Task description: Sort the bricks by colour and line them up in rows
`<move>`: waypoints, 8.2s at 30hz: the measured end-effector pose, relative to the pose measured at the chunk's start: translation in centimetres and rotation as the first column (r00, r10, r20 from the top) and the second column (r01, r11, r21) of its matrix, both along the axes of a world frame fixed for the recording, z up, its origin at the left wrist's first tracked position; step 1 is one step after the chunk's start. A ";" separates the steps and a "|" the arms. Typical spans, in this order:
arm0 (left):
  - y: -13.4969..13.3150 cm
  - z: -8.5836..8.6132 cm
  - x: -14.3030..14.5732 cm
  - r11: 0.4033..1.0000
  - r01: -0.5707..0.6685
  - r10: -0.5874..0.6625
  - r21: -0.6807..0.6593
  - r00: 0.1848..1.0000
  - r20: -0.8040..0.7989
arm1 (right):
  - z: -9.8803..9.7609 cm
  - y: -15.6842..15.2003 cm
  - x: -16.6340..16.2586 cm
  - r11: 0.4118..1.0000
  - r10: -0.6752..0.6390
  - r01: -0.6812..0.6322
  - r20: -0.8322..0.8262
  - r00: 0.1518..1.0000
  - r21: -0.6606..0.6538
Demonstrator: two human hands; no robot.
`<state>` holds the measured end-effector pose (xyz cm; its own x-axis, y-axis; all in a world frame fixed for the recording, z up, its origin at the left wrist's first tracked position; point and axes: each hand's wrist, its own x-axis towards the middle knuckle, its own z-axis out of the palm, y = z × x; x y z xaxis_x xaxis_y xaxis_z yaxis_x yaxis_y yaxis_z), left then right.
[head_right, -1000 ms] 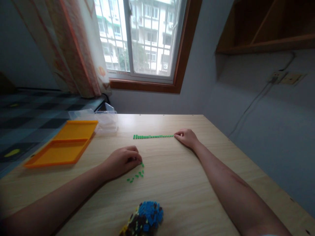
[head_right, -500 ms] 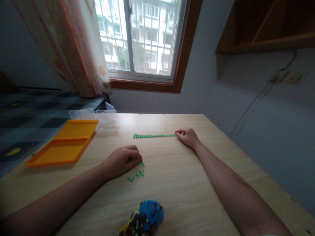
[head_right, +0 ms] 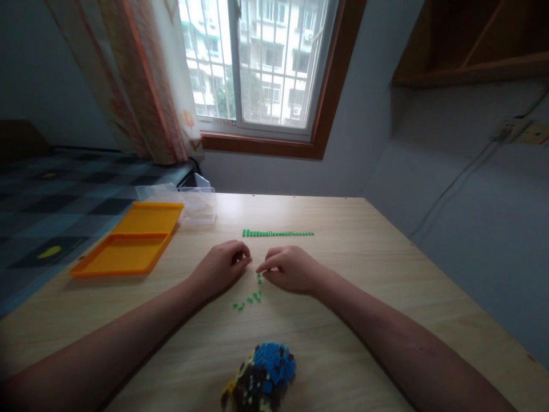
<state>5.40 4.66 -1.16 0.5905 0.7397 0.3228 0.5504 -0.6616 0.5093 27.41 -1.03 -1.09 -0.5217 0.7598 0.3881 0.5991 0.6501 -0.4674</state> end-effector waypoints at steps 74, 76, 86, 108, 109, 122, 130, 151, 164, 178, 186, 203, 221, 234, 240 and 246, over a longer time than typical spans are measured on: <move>0.2 0.6 -0.4 0.992 0.031 -0.019 -0.122 0.995 0.098 | 2.2 0.2 2.4 0.996 0.006 -0.004 0.023 1.000 -0.084; 0.3 0.6 -0.4 0.993 0.029 -0.017 -0.117 0.994 0.106 | 1.8 -0.8 0.5 0.996 -0.009 0.015 0.074 0.997 -0.083; 0.3 0.5 -0.3 0.992 0.026 -0.014 -0.121 0.995 0.100 | 0.5 -1.9 -1.0 0.997 -0.060 0.065 0.123 0.991 -0.037; 0.5 0.6 -0.6 0.992 0.042 -0.035 -0.122 0.998 0.060 | -1.3 4.0 16.1 0.846 -0.530 0.530 0.187 0.827 0.056; 0.5 0.6 -0.6 0.992 0.045 -0.038 -0.119 0.998 0.059 | -1.3 4.0 16.0 0.848 -0.527 0.528 0.197 0.827 0.052; 0.4 0.6 -0.5 0.991 0.081 -0.073 -0.103 0.994 0.079 | -1.6 4.1 16.0 0.859 -0.511 0.508 0.188 0.839 0.069; 0.4 0.7 -0.5 0.993 0.079 -0.073 -0.093 0.995 0.064 | -1.8 4.3 16.2 0.861 -0.508 0.504 0.178 0.843 0.069; 0.3 0.7 -0.3 0.983 0.076 -0.066 -0.167 0.996 0.064 | -2.6 3.6 15.4 0.761 -0.647 0.642 0.046 0.761 0.087; -0.1 1.2 -0.1 0.987 0.093 -0.102 -0.129 0.993 -0.063 | -2.3 1.0 10.2 0.677 -0.728 0.712 0.030 0.685 0.185; -0.1 2.5 -0.6 0.897 0.206 -0.293 -0.392 0.940 -0.175 | -1.9 -1.4 -0.2 0.911 -0.356 0.244 -0.336 0.872 -0.333; 0.2 2.6 -0.5 0.883 0.217 -0.342 -0.417 0.905 -0.253 | -1.3 -2.9 -0.5 0.990 -0.114 0.096 -0.205 0.972 -0.100; -0.6 2.6 0.1 0.944 0.225 -0.300 -0.241 0.891 -0.341 | -1.3 -3.3 -0.5 0.999 -0.032 0.031 -0.067 0.997 -0.017; 0.3 1.6 -0.1 0.944 0.143 -0.218 -0.296 0.946 -0.238 | -1.0 -4.2 -0.8 0.999 0.042 -0.042 -0.038 0.998 0.000; -0.2 1.7 0.1 0.956 0.137 -0.203 -0.259 0.948 -0.246 | -0.5 -4.6 -0.9 0.999 0.025 -0.027 -0.063 0.998 -0.025; -0.1 1.6 0.1 0.962 0.126 -0.187 -0.242 0.950 -0.250 | -0.5 -4.9 -1.3 0.998 0.062 -0.062 0.010 0.998 0.033; -0.2 1.6 0.2 0.967 0.111 -0.169 -0.230 0.953 -0.251 | -0.1 -5.2 -1.5 0.997 0.077 -0.077 -0.009 0.997 0.000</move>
<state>5.56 4.45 0.46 0.7355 0.6773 -0.0144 0.5947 -0.6353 0.4927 25.93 -6.23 -1.17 -0.5751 0.7178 0.3924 0.5433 0.6937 -0.4728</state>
